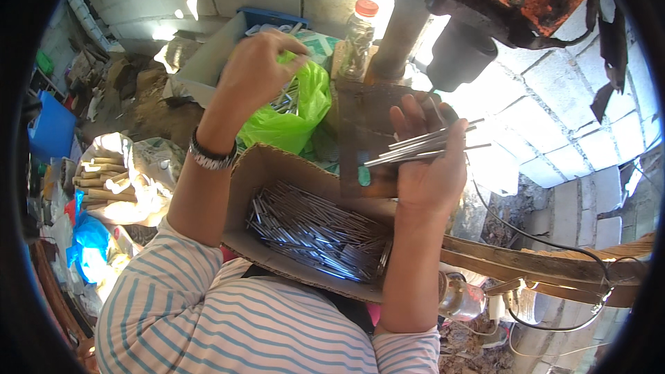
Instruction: The person holds a bundle of metal rods and repeatedly rubs the ends against a rotating deburring tool to smooth them. Finished rods are placed into a green plastic bag while unfinished rods remain in a cardboard box.
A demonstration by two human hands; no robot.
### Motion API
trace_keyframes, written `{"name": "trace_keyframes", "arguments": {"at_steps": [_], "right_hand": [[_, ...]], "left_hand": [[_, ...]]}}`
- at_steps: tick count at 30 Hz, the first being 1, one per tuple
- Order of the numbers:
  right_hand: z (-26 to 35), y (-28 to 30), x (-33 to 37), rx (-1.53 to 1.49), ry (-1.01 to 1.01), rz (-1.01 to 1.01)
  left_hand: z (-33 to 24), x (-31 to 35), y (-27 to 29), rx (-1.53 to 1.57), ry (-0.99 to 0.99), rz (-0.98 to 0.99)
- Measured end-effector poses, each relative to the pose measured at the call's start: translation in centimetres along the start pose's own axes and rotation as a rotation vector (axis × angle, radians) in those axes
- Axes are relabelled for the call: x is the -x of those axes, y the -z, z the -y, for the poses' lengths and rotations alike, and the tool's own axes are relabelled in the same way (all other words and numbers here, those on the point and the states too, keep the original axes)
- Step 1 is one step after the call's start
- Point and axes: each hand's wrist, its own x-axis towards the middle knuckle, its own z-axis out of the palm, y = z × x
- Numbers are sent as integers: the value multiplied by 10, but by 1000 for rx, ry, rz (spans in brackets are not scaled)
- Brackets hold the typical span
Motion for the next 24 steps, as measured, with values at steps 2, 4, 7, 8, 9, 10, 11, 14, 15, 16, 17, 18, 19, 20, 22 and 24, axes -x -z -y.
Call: {"name": "trace_keyframes", "arguments": {"at_steps": [2,4,7,8,9,10,11,14,15,16,17,18,19,20,22,24], "right_hand": [[-1,-1,0,0,20,33],[-1,-1,0,-1,30,54],[0,0,1,-13,23,59],[0,0,1,-4,24,78],[0,0,1,7,31,84],[0,0,1,19,34,85],[-1,0,1,5,22,66],[-1,2,1,9,-7,1],[-1,4,0,40,-4,-13],[-1,5,0,82,4,-68],[0,6,0,68,-4,-27],[0,7,0,103,-2,-33],[0,7,1,132,-8,-25],[1,6,1,165,-16,-52],[0,4,3,147,-25,2],[-2,1,4,64,-40,-66]], "left_hand": [[-30,7,-11,393,-28,253],[-55,18,-20,525,-126,348],[-78,30,-30,550,-197,394],[-81,33,-32,553,-165,435],[-82,34,-33,569,-123,478],[-81,34,-35,581,-147,428],[-79,32,-37,608,-163,380],[-72,26,-44,717,-104,288],[-71,25,-46,760,-68,267],[-70,24,-48,781,-38,277],[-70,23,-50,802,-9,288],[-69,23,-51,829,13,291],[-70,23,-53,850,24,302],[-71,23,-54,876,28,305],[-73,25,-56,931,49,303],[-74,26,-57,994,84,296]]}}
